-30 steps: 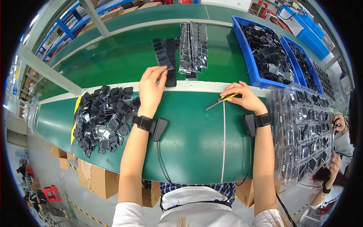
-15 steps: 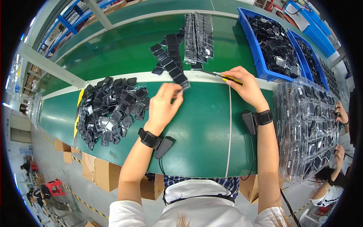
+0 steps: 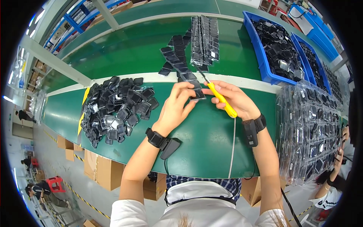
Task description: The person separates small electronic screens from a plastic strip by cutting the connecting film with a utility knife. They occasionally move piles of loose screens aside or pull the strip forward to reach the next item.
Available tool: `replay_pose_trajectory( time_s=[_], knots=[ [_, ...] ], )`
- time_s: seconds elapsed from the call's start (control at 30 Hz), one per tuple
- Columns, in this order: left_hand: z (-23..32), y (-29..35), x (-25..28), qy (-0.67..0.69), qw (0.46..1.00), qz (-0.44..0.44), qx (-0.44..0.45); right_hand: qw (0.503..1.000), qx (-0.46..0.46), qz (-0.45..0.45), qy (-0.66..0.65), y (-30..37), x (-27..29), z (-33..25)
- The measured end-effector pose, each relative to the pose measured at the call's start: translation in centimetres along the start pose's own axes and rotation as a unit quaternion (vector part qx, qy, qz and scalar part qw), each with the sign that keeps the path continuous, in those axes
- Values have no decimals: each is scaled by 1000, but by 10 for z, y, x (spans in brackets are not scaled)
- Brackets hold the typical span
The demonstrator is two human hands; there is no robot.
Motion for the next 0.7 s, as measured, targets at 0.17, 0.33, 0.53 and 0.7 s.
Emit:
replay_pose_trajectory(
  time_s=[0.17, 0.33, 0.53, 0.7],
  knots=[
    [4, -3, -14, -70, 994, -83, -14, 994, -24, -3, 105, -1, 3, 5],
    [-5, 1, -20, -54, 992, -117, -14, 991, -50, 23, 118, -2, 1, 11],
    [-10, -5, -14, -91, 986, -135, 24, 994, -34, 9, 101, -1, 12, 8],
    [-30, -1, -5, -179, 978, -99, 46, 997, 4, 5, 83, 2, 2, -7]
  ],
)
Point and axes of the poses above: each hand's wrist, its own y-axis away from the middle knuckle, its own x-axis out of the back of the hand, z = x × y, the point moved 9 cm from there along -y, towards the middle knuckle, and after that the axes turned 11 degrees about -z, right-handed, at the moved point
